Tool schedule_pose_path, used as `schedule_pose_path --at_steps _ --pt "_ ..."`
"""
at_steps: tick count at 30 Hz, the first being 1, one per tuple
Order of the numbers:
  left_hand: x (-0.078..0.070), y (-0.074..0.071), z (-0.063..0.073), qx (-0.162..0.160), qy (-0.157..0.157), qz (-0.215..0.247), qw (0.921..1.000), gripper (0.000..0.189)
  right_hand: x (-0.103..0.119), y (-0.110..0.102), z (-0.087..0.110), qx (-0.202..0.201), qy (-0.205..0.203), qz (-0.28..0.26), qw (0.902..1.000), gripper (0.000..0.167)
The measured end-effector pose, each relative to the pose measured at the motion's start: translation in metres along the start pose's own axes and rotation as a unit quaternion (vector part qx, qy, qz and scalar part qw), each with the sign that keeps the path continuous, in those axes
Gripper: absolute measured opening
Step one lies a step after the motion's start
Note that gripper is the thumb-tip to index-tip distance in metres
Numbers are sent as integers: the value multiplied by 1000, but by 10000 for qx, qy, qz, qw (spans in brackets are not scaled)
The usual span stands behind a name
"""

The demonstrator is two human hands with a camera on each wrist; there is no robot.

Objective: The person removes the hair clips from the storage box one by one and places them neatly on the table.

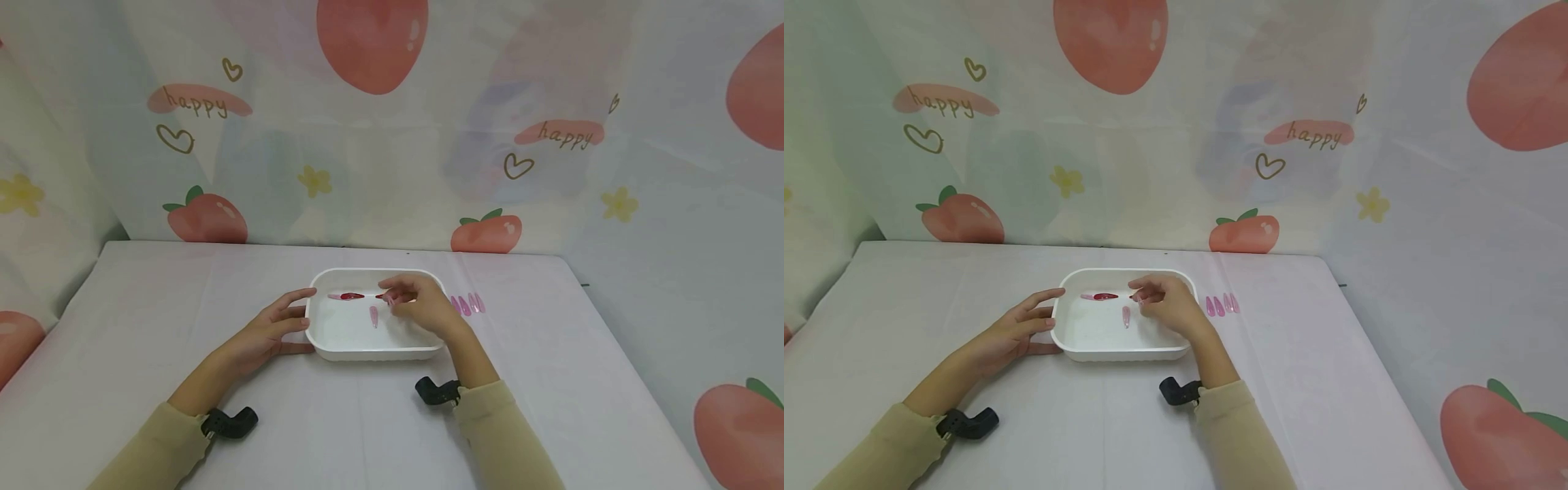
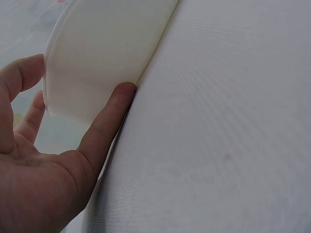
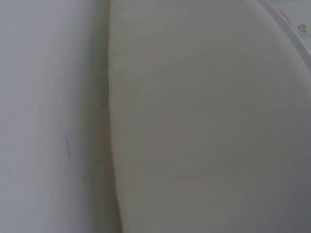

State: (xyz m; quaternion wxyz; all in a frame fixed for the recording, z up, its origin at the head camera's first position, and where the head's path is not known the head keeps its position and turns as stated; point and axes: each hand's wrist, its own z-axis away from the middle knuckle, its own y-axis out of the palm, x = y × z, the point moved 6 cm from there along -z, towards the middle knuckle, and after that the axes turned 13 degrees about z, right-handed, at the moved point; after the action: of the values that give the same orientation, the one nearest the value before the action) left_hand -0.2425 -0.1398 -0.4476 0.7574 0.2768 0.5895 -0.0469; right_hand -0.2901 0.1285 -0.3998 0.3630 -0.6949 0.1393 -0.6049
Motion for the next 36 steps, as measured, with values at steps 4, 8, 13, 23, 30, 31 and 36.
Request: schedule_pose_path --at_steps 4,8,13,23,30,31,36 --pt "0 0 -1 1 1 17 10000 63 -1 -12 1 -165 25 -568 9982 40" --pt "1 -1 -1 2 4 47 10000 63 -2 -24 3 -257 44 -961 9950 43" --pt "1 0 0 44 20 69 10000 64 -4 -38 8 -447 136 -959 9943 42" --pt "0 1 1 59 8 54 10000 65 -9 -62 16 -754 25 -1254 9892 42" --pt "0 1 0 8 -40 23 10000 64 -19 -72 17 -944 219 -1362 9859 41" --pt "0 0 0 -2 -45 7 10000 64 -21 -73 18 -966 244 -1370 9856 42" --pt "0 0 0 3 -45 -36 10000 64 -24 -79 20 -1049 304 -1389 9843 42"
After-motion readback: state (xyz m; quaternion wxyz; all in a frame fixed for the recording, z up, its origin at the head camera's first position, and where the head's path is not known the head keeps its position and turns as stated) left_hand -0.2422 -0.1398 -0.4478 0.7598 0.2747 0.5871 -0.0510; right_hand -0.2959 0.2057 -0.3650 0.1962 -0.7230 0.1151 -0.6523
